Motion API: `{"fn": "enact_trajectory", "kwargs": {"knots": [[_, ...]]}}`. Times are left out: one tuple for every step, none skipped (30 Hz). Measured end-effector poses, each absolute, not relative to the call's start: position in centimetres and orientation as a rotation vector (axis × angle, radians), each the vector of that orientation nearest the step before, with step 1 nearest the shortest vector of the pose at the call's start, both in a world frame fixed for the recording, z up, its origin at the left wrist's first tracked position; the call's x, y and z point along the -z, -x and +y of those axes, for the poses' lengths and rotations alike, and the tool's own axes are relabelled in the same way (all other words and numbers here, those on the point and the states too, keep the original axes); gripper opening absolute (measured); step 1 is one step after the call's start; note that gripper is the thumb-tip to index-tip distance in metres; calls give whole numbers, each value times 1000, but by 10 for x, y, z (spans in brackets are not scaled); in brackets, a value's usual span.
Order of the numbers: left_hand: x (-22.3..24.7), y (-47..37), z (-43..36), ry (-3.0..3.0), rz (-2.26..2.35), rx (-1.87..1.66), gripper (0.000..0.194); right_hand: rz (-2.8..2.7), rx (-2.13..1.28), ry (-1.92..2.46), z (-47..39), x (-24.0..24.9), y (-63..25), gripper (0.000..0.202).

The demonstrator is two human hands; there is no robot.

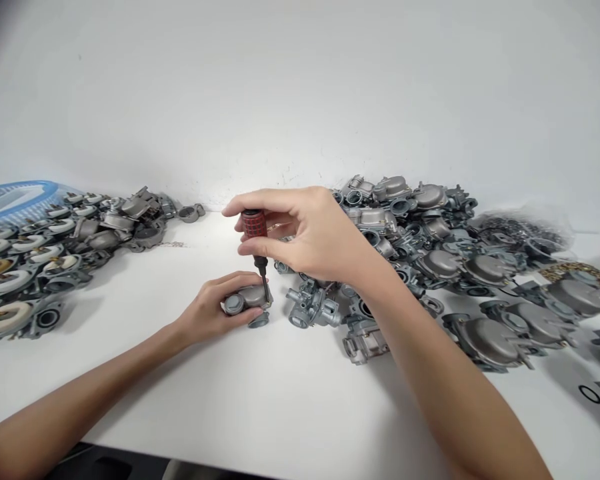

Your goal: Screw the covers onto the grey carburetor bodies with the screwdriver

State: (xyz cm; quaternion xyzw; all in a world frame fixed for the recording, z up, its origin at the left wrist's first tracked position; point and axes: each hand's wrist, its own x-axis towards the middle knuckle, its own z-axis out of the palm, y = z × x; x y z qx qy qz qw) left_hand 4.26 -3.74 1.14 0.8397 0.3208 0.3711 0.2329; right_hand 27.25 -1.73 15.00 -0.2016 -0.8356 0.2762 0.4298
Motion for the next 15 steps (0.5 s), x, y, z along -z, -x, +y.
{"fn": "enact_trajectory", "kwargs": {"knots": [[-12,-42,-37,-2305,873,-1018,40,-2116,-717,488,-17,-150,-274,32],[-12,-42,-36,-2303,867,-1018,40,-2144,-749,456,-17,-150,-275,35],[-12,-41,-35,-2303,864,-1016,40,-2167,-785,409,-17,-150,-276,37],[-11,-41,-35,-2303,861,-1013,40,-2185,-825,354,-17,-150,-277,40],[-11,-40,-34,-2307,855,-1011,40,-2195,-866,301,-16,-149,-277,41],[-11,-40,-34,-2312,847,-1012,40,-2198,-906,255,-15,-149,-278,41],[-10,-39,-33,-2316,838,-1015,40,-2194,-942,216,-13,-148,-278,41],[-10,-39,-33,-2320,829,-1019,40,-2188,-976,184,-12,-147,-278,41],[-9,-38,-32,-2323,819,-1021,41,-2183,-1008,161,-10,-146,-278,40],[-9,-38,-32,-2325,809,-1026,41,-2175,-1033,146,-9,-145,-278,40],[-8,-38,-32,-2327,800,-1030,42,-2167,-1050,147,-8,-145,-278,39],[-8,-38,-32,-2328,794,-1034,42,-2158,-1057,163,-7,-144,-278,39],[-8,-38,-32,-2327,793,-1035,43,-2146,-1054,194,-7,-144,-278,39],[-8,-37,-32,-2325,799,-1037,43,-2134,-1041,231,-7,-144,-278,38],[-8,-37,-32,-2322,810,-1037,42,-2124,-1024,266,-8,-144,-278,38]]}}
